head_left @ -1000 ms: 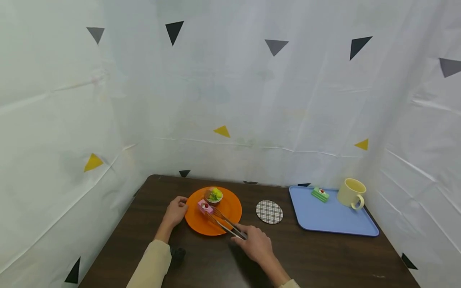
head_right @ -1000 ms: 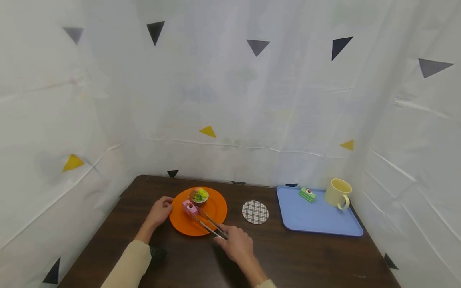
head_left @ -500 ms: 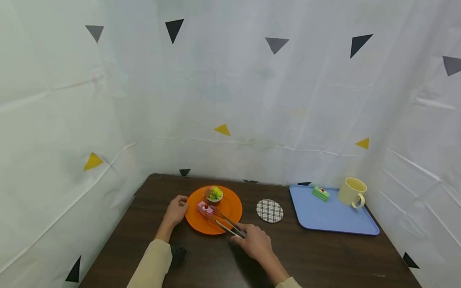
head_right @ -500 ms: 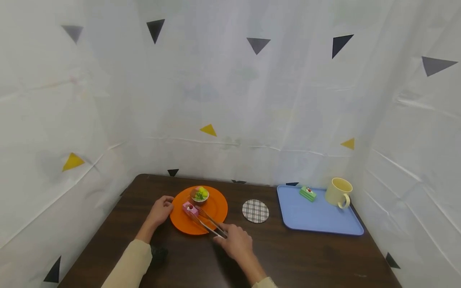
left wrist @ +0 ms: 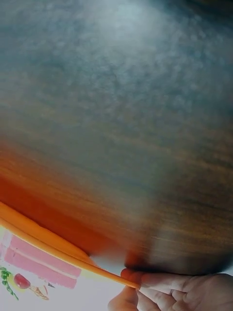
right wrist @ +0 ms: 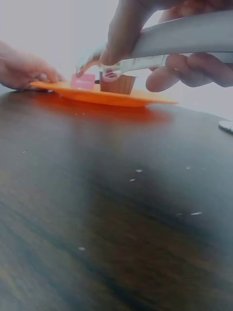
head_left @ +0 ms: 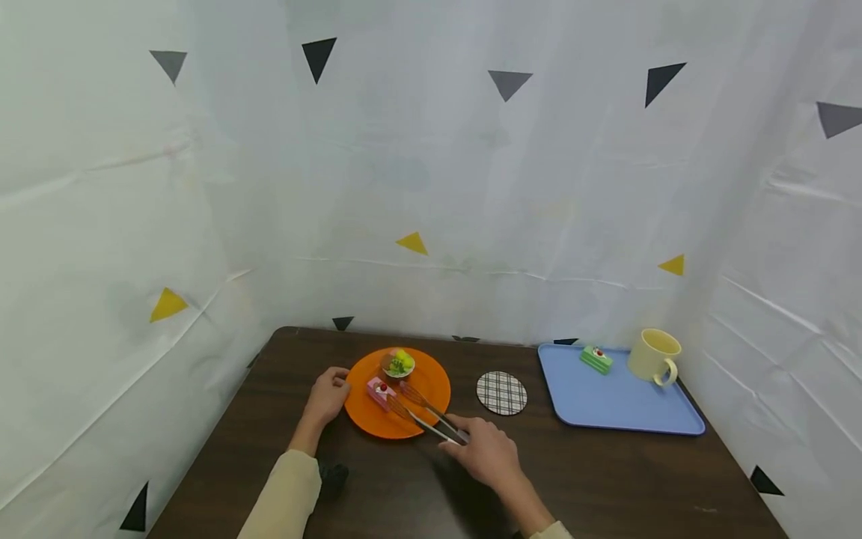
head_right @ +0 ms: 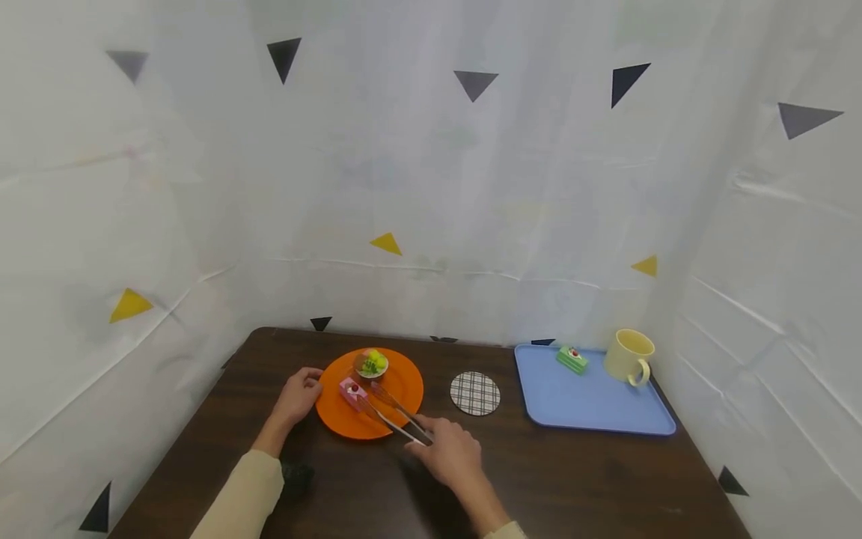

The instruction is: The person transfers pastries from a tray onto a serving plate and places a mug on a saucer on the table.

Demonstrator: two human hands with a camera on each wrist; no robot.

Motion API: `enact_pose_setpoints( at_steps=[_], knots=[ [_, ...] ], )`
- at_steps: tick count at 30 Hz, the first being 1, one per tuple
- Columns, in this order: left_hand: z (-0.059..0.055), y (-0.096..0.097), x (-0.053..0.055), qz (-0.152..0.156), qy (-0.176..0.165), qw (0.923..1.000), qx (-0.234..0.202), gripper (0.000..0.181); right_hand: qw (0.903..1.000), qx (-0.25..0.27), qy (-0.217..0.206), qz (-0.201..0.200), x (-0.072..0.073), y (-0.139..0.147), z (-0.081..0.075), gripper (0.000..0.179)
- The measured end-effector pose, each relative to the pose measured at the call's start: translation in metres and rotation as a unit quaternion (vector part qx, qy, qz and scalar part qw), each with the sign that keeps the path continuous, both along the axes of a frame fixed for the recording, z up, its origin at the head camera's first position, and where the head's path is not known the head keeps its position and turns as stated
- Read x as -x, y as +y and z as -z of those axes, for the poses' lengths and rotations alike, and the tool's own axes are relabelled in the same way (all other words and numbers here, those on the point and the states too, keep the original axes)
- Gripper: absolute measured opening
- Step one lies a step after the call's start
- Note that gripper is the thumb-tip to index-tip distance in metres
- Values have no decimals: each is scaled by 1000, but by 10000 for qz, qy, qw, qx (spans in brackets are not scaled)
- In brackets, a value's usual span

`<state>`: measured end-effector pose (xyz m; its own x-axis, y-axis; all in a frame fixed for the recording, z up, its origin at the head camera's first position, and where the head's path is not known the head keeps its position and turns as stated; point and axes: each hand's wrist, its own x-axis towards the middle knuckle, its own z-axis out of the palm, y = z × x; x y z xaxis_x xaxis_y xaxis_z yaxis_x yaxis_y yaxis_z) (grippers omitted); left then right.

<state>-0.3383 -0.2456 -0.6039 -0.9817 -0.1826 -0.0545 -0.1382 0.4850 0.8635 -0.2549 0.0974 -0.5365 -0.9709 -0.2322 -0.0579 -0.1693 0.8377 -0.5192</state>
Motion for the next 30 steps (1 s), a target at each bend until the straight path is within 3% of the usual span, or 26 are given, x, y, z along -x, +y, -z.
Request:
enact_pose_setpoints(
  at_steps=[11, 30],
  knots=[
    [-3, 2, -3, -122, -87, 9999, 27, 41, 9985, 234, -217, 446, 2, 29, -13, 68],
    [-5, 4, -2, -178, -39, 9998, 53, 42, 9941, 199, 76, 1068, 14, 104, -25, 84]
  ],
)
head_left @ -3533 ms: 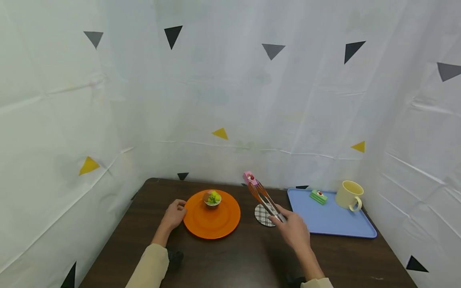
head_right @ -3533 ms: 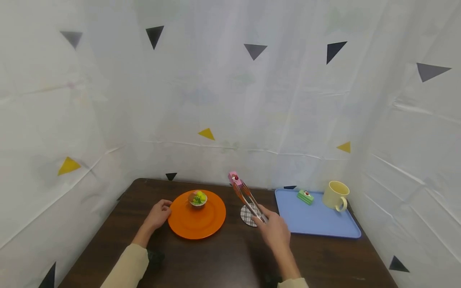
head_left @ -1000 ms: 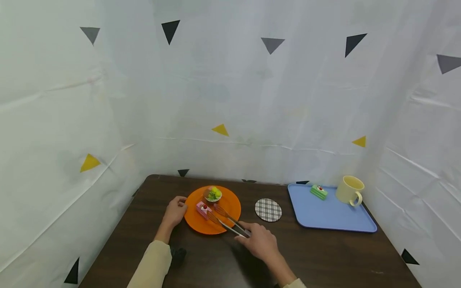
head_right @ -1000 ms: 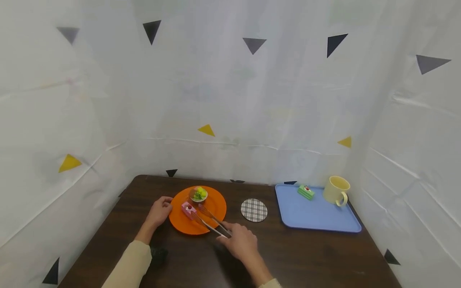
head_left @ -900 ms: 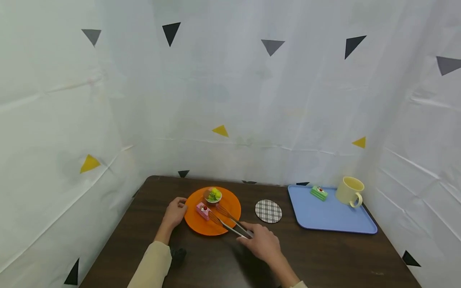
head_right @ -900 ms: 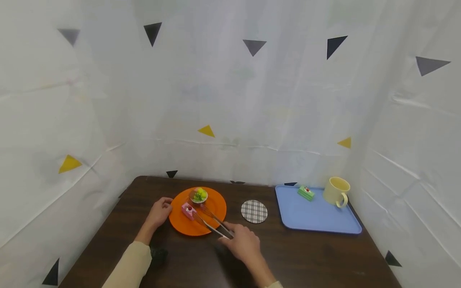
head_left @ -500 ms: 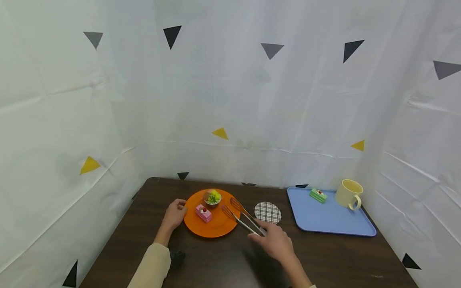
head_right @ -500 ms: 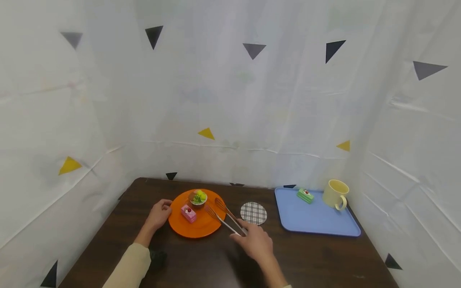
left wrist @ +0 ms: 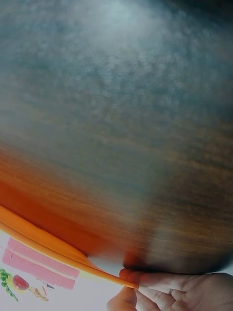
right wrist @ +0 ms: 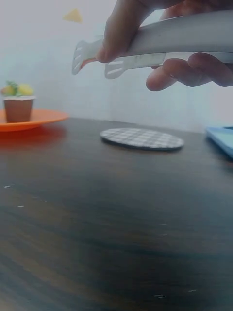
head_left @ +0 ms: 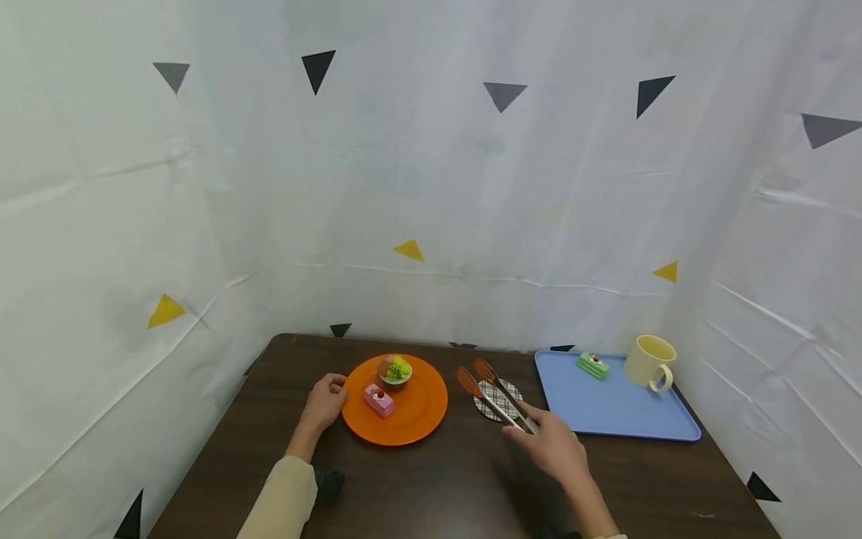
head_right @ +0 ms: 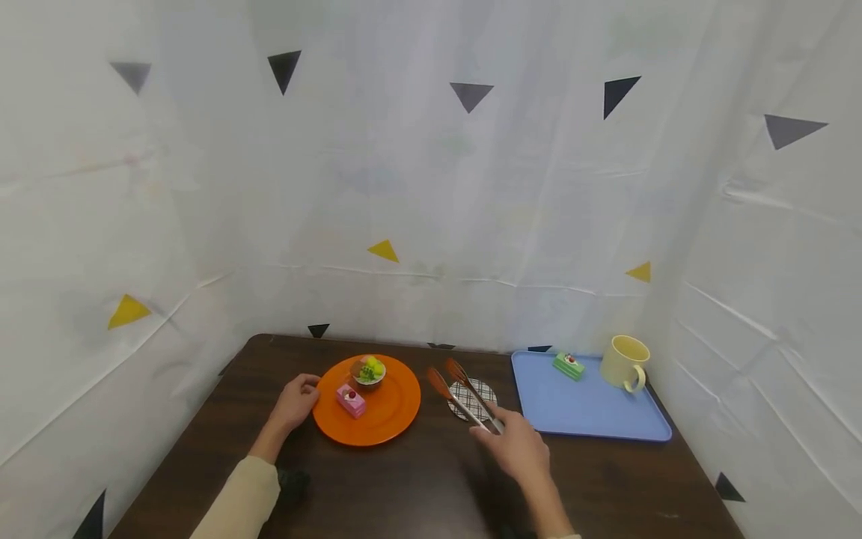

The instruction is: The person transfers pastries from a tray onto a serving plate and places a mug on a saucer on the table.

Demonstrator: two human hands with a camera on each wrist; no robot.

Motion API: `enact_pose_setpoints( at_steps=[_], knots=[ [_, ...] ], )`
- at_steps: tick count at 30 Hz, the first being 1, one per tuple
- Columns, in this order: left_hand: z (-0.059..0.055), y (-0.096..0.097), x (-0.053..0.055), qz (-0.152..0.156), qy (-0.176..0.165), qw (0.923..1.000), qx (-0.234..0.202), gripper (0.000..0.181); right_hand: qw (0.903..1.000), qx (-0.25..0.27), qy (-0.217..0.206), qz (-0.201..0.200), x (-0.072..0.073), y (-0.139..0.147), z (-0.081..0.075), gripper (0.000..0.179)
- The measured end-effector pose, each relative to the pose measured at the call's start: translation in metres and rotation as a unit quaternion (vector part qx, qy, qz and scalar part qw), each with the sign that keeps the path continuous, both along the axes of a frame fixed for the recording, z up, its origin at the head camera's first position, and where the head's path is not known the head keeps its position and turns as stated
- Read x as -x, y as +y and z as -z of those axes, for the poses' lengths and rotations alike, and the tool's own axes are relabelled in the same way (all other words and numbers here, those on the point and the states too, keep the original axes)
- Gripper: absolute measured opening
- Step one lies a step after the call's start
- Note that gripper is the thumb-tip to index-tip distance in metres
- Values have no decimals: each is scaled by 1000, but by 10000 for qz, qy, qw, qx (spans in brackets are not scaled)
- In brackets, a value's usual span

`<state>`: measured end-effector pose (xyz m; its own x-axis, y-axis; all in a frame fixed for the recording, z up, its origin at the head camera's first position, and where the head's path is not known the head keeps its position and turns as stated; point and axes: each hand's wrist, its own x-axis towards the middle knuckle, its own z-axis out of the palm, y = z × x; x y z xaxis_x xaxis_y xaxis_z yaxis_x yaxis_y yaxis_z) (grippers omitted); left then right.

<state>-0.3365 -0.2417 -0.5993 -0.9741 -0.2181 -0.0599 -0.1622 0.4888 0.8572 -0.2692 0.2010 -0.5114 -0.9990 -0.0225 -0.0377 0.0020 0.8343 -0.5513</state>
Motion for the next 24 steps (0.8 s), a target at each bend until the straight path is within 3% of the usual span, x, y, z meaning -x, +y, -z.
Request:
enact_pose_setpoints(
  at_steps=[8, 17, 24],
  knots=[
    [4, -2, 0, 36, 57, 10000, -51, 41, 9996, -149, -84, 241, 3, 30, -4, 87],
    [-1, -1, 1, 39, 80, 10000, -9, 40, 9978, -182, -303, 563, 8, 62, -11, 100],
    [-1, -2, 0, 117, 4, 9999, 24, 41, 9944, -603, -472, 725, 13, 88, -13, 102]
  ],
)
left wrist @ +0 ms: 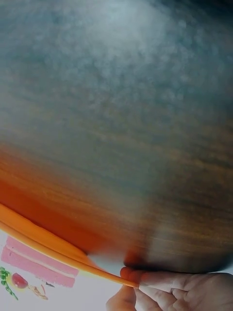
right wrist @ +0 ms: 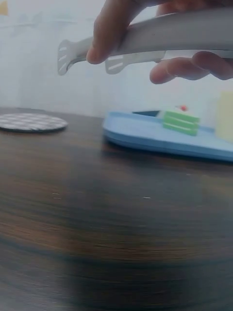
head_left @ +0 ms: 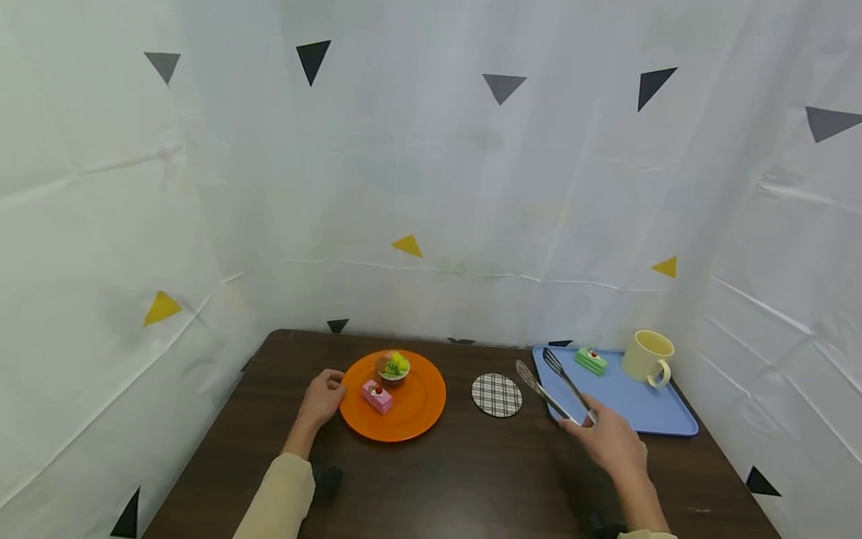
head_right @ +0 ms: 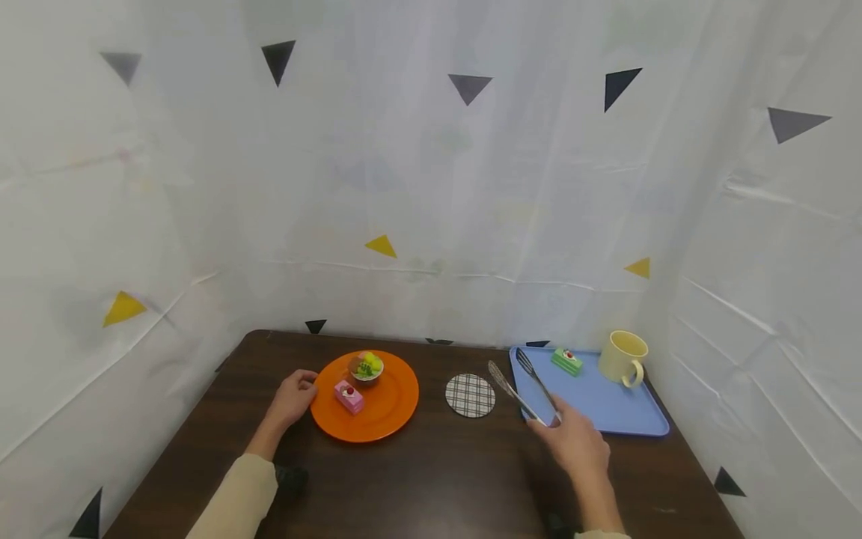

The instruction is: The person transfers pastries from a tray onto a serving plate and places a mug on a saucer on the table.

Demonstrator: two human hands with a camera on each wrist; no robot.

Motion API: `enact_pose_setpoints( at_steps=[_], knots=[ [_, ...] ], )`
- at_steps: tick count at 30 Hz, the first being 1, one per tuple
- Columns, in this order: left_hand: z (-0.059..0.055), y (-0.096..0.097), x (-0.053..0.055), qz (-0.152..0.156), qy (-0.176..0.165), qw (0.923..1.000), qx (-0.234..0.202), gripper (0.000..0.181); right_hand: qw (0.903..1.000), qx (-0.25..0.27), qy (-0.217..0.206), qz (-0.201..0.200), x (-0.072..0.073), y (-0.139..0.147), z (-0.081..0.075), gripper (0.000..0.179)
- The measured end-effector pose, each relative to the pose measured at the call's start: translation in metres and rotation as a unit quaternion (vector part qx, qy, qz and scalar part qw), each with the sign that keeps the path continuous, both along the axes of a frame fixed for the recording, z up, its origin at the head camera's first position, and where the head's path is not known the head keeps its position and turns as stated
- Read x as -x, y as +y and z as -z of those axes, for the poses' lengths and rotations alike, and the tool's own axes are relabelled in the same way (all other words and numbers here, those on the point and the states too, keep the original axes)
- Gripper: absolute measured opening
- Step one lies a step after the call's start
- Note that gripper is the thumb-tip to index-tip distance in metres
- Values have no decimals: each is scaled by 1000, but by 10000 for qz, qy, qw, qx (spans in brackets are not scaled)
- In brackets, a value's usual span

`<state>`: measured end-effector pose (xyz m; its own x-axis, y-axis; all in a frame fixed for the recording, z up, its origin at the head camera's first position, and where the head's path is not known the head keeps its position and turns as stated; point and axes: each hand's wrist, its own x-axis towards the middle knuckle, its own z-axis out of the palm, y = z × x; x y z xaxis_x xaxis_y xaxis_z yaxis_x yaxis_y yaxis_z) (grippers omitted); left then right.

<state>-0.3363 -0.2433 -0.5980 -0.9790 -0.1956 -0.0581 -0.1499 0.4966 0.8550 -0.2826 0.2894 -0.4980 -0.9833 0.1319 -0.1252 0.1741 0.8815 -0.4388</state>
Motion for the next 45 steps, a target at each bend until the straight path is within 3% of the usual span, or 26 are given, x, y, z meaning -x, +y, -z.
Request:
enact_pose_setpoints(
  at_steps=[9, 17, 24, 32, 45],
  knots=[
    [0, -4, 0, 25, 69, 10000, -3, 41, 9990, -288, -334, -63, 12, 28, -3, 89],
    [6, -5, 1, 34, 0, 10000, 19, 40, 9990, -264, -362, 12, 24, 60, 7, 91],
    [7, -1, 0, -28, -42, 10000, -57, 38, 9979, -262, -437, 404, 29, 85, 10, 95],
    [3, -4, 3, -17, 8, 9999, -124, 38, 9940, -435, -572, 825, 40, 96, 9, 97],
    [0, -2, 0, -46, 0, 9998, -180, 39, 9931, -436, -823, 709, 62, 111, 17, 98]
  ],
)
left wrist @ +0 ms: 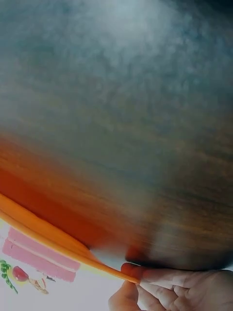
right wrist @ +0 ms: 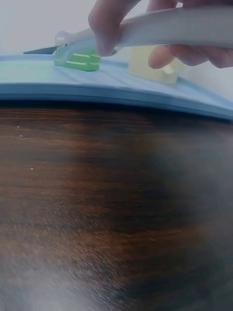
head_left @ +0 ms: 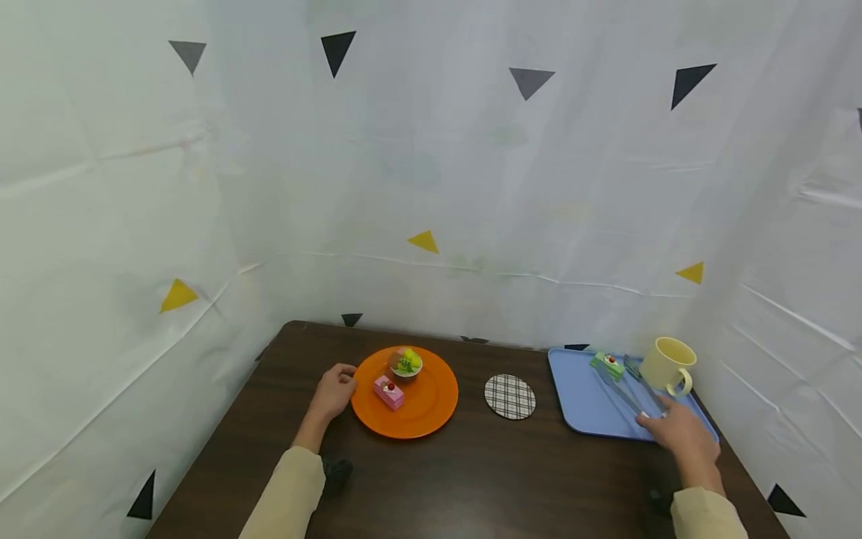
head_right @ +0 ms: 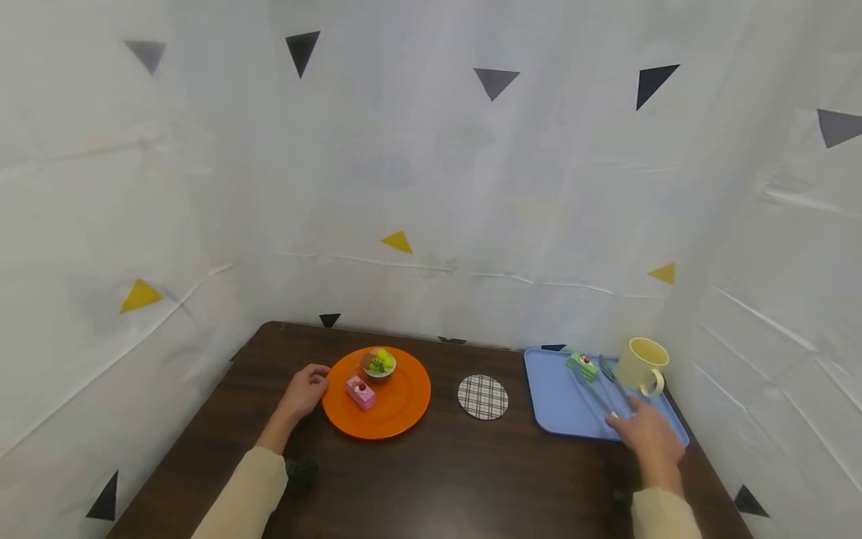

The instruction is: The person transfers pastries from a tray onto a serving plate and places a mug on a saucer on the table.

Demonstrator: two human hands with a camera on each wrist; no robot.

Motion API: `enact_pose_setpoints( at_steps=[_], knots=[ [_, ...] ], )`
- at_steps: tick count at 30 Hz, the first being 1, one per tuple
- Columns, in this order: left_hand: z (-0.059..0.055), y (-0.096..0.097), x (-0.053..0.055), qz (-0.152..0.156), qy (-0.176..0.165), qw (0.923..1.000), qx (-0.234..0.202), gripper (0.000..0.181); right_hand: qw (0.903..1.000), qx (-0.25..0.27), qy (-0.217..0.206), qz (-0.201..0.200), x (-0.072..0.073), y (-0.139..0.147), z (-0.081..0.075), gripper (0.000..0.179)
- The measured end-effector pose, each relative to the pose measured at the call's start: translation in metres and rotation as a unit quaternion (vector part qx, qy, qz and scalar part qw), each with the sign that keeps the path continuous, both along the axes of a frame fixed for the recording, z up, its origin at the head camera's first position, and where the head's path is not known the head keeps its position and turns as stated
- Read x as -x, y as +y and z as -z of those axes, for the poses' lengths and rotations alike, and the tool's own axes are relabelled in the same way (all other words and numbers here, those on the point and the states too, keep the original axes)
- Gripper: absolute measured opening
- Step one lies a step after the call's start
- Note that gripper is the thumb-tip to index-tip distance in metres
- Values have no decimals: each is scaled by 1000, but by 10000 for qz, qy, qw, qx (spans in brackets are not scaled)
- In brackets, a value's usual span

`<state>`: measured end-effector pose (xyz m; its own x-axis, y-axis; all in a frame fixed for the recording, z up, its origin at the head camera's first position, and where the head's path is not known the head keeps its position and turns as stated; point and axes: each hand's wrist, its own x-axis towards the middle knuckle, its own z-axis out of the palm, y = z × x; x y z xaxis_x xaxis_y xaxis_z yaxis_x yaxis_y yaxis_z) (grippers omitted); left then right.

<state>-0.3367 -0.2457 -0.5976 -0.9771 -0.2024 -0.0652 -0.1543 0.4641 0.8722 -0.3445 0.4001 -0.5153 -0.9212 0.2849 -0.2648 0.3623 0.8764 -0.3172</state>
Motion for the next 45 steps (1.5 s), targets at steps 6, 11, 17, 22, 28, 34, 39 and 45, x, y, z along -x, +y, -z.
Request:
enact_pose_setpoints(
  at_steps=[6, 11, 17, 22, 28, 34, 39, 45],
  knots=[
    [-2, -3, 3, 346, -130, 9993, -32, 39, 9999, 141, -83, -36, 2, 3, 4, 101],
    [-3, -2, 0, 483, -217, 9986, -6, 40, 9997, 196, -133, 68, 1, 4, 6, 98],
    [-9, 0, -2, 527, -2, 9985, -144, 41, 9995, 162, -78, 277, 2, -3, 4, 88],
    [-12, 0, 1, 511, -40, 9987, -32, 41, 9995, 244, -11, 222, 0, -8, 0, 83],
    [-8, 2, 3, 435, -75, 9990, 22, 40, 9990, 378, -27, 230, -4, -11, 1, 82],
    [-1, 10, -1, 451, -112, 9989, -55, 38, 9984, 239, -45, 519, -10, -5, 14, 84],
    [-4, 3, -6, 405, -83, 9991, -34, 40, 9985, 363, -17, 410, -7, -15, 17, 85],
    [-8, -1, -7, 354, -68, 9993, -59, 41, 9984, 496, 141, 233, -7, -29, 11, 85]
  ],
)
